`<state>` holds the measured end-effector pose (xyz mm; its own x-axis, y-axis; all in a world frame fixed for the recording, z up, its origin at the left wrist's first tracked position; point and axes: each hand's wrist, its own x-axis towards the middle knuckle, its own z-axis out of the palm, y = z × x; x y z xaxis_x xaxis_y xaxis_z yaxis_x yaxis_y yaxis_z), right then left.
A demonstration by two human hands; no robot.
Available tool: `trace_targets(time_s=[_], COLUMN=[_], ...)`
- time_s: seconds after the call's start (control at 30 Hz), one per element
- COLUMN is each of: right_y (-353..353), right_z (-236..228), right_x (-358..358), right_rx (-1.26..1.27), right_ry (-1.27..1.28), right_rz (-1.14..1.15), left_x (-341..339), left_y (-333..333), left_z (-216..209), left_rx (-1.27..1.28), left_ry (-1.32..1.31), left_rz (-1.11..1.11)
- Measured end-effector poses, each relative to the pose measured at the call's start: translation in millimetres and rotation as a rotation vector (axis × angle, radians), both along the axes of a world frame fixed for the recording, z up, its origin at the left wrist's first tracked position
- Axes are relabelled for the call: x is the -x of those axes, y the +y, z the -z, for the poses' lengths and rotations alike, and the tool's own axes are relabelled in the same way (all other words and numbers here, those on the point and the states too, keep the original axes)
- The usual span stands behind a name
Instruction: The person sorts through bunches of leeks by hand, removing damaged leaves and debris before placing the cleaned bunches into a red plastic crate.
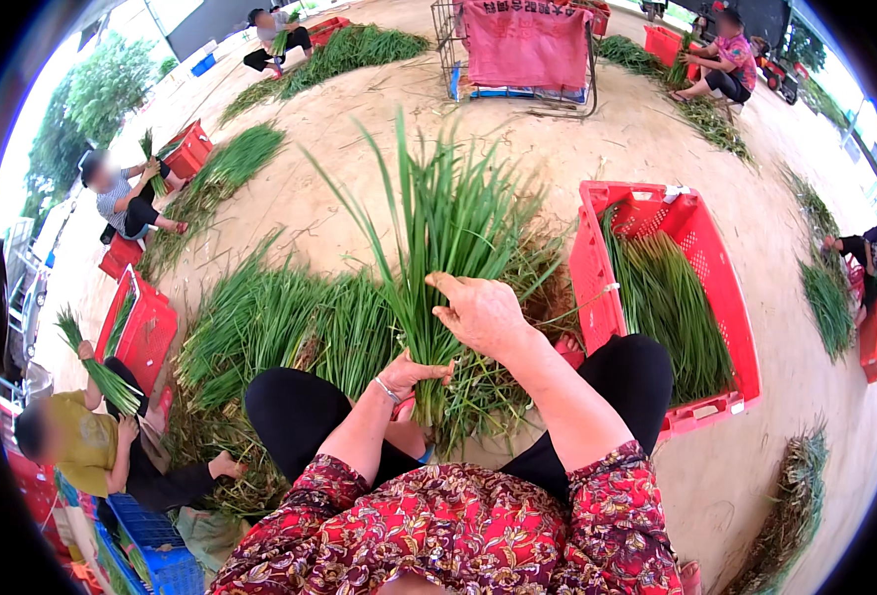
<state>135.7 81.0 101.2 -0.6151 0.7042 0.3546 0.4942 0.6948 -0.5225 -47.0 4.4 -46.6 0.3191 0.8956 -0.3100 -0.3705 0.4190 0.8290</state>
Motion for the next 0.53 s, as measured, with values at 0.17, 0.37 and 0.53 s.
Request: trace_targets(time_s=[0.17,0.37,0.53], right_y=[6.8,12.7,8.1], right_z=[24.0,38.1,32.7], right_x=[0.5,-5.0,-0.6], right_rx=[-0.154,-0.301,-0.302], right_ry=[-0.155,-0.137,-0.022], right_rz=[0.097,0.033,0.076], left_x=[-5.7,-9.0,-4.0], left_y=[-1.1,-2.0,-3.9], left_z=[3.4,-0.1,-2.3], left_rx=[0.004,0.040,-0.018], left_ry=[0.039,0.043,-0.018], left_rz=[0.090,0.116,0.151])
